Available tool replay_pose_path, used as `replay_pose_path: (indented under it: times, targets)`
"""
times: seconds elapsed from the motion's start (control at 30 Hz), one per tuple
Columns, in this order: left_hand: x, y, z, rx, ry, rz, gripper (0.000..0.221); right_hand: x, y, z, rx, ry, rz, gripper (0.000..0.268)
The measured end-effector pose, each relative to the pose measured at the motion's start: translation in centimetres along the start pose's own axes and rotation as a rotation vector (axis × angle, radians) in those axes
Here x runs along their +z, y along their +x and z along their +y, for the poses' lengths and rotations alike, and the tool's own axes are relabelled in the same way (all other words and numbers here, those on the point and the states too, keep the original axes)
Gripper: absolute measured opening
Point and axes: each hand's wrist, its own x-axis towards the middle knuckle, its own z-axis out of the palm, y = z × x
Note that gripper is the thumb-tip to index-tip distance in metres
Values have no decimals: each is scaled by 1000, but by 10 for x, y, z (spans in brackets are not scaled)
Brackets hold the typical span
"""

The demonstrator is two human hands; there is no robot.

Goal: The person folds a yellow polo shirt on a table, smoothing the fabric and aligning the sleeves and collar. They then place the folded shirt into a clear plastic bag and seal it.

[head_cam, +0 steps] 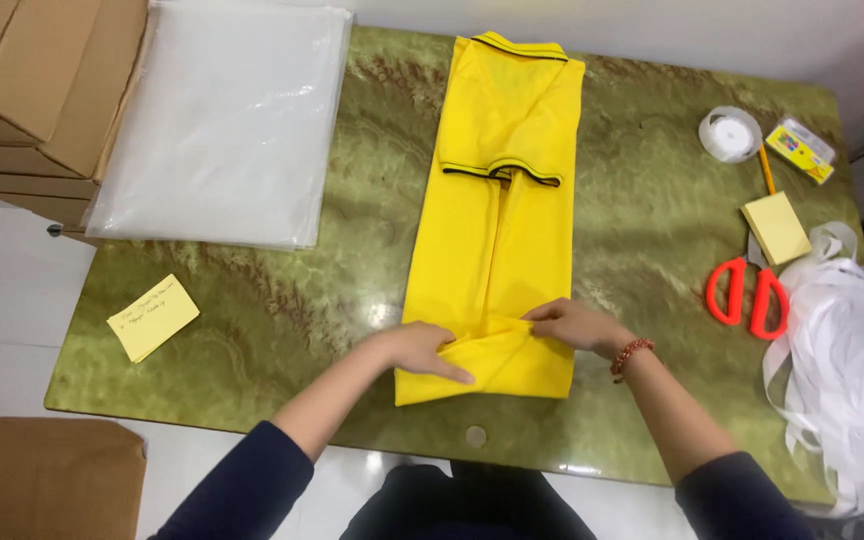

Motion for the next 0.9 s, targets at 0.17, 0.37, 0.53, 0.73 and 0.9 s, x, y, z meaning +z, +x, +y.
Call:
replay_pose_path:
  times: [0.17, 0.37, 0.53, 0.73, 0.9]
  targets:
    - [-3, 36, -38, 43, -62, 94, 70, -15, 22, 2, 17, 67, -138, 43]
    - [-66, 54, -21, 27, 118, 164, 57, -48, 28, 1, 58, 94, -161, 48]
    - [-82, 71, -14, -4, 176, 139, 59, -48, 43, 2, -19, 5, -112, 48]
    - [-86, 46, -3, -43, 21, 164, 53, -42, 27, -7, -113, -196, 54, 41]
    - [-79, 48, -7, 11, 15, 260, 48, -30, 11, -23, -121, -264, 207, 41]
